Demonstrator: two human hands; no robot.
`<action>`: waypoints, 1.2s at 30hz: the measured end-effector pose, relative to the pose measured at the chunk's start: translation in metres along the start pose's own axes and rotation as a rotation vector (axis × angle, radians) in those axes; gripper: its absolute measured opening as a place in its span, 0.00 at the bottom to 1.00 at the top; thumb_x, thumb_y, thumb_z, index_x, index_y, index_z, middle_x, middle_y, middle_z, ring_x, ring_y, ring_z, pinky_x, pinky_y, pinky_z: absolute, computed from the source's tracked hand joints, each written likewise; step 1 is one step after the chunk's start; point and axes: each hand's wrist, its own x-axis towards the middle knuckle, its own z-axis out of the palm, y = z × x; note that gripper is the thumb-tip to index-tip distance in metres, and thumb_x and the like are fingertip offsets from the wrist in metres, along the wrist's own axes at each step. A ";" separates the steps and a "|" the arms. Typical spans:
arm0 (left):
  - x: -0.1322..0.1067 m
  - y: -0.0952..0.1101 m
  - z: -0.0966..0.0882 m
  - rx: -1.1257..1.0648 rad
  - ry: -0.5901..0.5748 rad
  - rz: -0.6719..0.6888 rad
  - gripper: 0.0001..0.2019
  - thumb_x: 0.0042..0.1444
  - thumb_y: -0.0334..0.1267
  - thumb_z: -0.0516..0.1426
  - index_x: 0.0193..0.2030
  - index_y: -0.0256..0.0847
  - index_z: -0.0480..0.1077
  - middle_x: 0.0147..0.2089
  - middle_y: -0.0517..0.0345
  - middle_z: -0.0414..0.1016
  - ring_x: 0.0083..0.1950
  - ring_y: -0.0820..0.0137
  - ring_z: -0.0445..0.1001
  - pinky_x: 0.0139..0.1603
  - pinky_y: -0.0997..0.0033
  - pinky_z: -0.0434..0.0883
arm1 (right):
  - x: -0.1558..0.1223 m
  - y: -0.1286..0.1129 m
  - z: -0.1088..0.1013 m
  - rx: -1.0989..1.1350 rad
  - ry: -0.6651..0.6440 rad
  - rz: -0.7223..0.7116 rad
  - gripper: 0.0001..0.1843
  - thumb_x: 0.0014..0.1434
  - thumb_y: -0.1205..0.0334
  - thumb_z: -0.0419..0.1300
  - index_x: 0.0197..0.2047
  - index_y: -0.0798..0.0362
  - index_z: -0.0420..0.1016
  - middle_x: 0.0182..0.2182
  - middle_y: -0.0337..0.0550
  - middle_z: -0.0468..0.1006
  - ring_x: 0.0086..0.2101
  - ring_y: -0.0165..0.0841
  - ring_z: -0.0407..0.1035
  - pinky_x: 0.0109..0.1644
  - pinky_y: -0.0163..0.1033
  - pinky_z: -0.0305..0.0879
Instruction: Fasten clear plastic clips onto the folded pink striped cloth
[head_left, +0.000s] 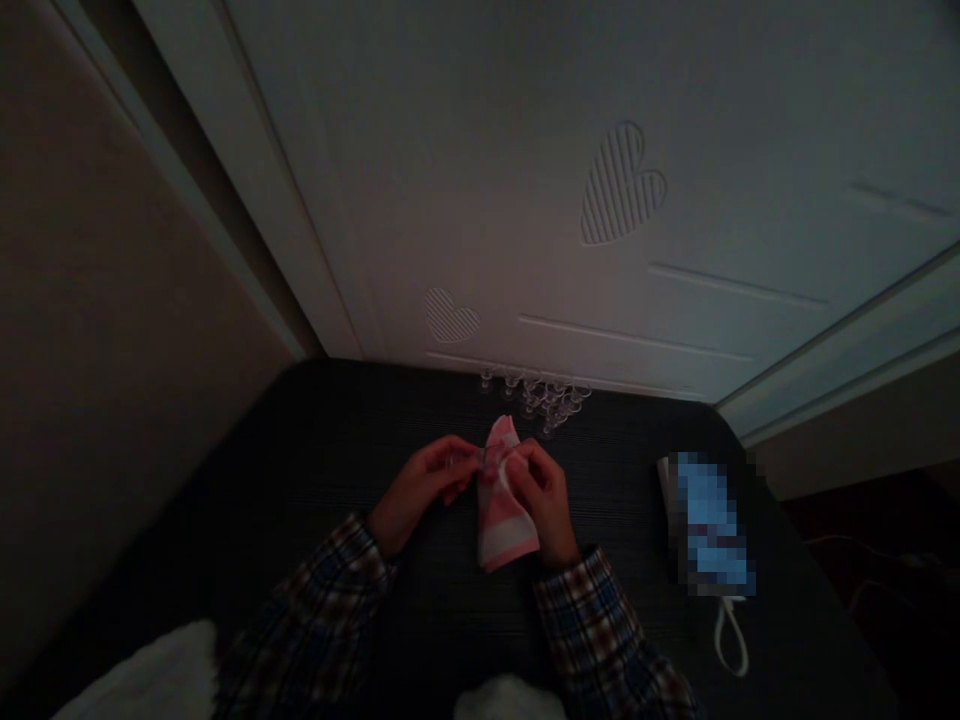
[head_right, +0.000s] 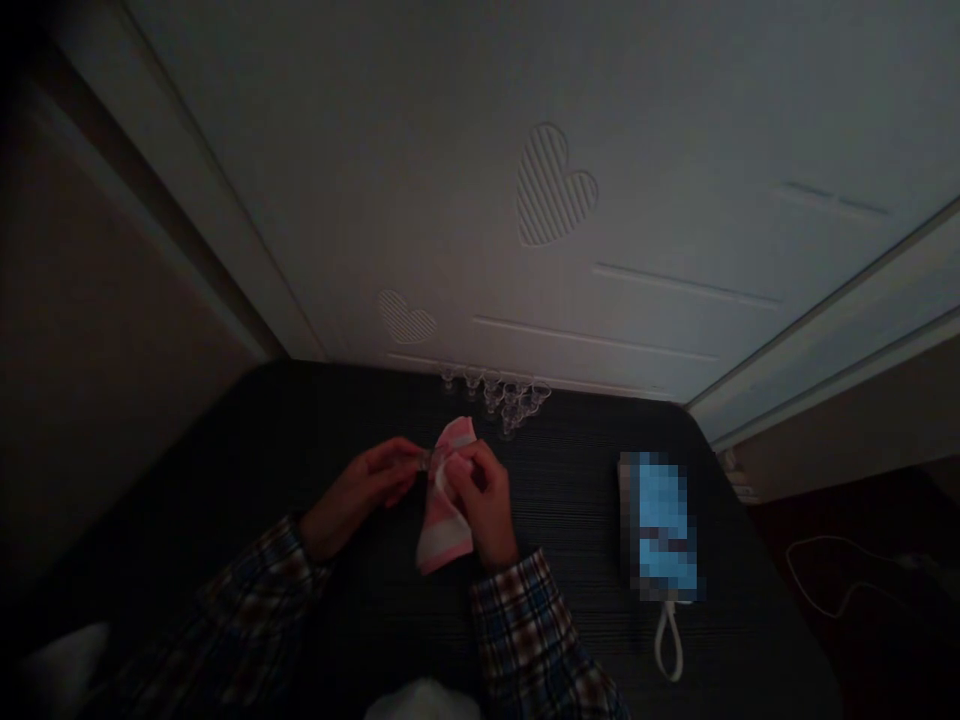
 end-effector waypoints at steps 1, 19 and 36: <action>0.000 -0.001 -0.001 -0.030 -0.007 -0.010 0.12 0.50 0.44 0.56 0.37 0.37 0.66 0.24 0.64 0.62 0.23 0.78 0.60 0.21 0.79 0.57 | 0.000 -0.001 0.000 0.028 -0.002 0.000 0.10 0.55 0.55 0.54 0.29 0.53 0.66 0.28 0.37 0.67 0.30 0.29 0.61 0.35 0.33 0.59; -0.001 0.003 -0.005 -0.107 0.044 0.018 0.12 0.49 0.43 0.58 0.36 0.37 0.68 0.28 0.61 0.67 0.26 0.77 0.63 0.23 0.78 0.58 | -0.003 -0.006 -0.003 0.187 0.049 0.010 0.15 0.56 0.57 0.54 0.47 0.48 0.63 0.36 0.42 0.72 0.30 0.31 0.66 0.33 0.36 0.64; -0.005 -0.006 -0.003 0.492 0.255 0.374 0.08 0.51 0.41 0.57 0.36 0.40 0.70 0.35 0.58 0.73 0.34 0.71 0.70 0.33 0.72 0.68 | 0.003 0.004 0.003 -0.206 -0.074 -0.179 0.12 0.52 0.67 0.59 0.40 0.47 0.75 0.40 0.43 0.65 0.44 0.35 0.62 0.48 0.39 0.60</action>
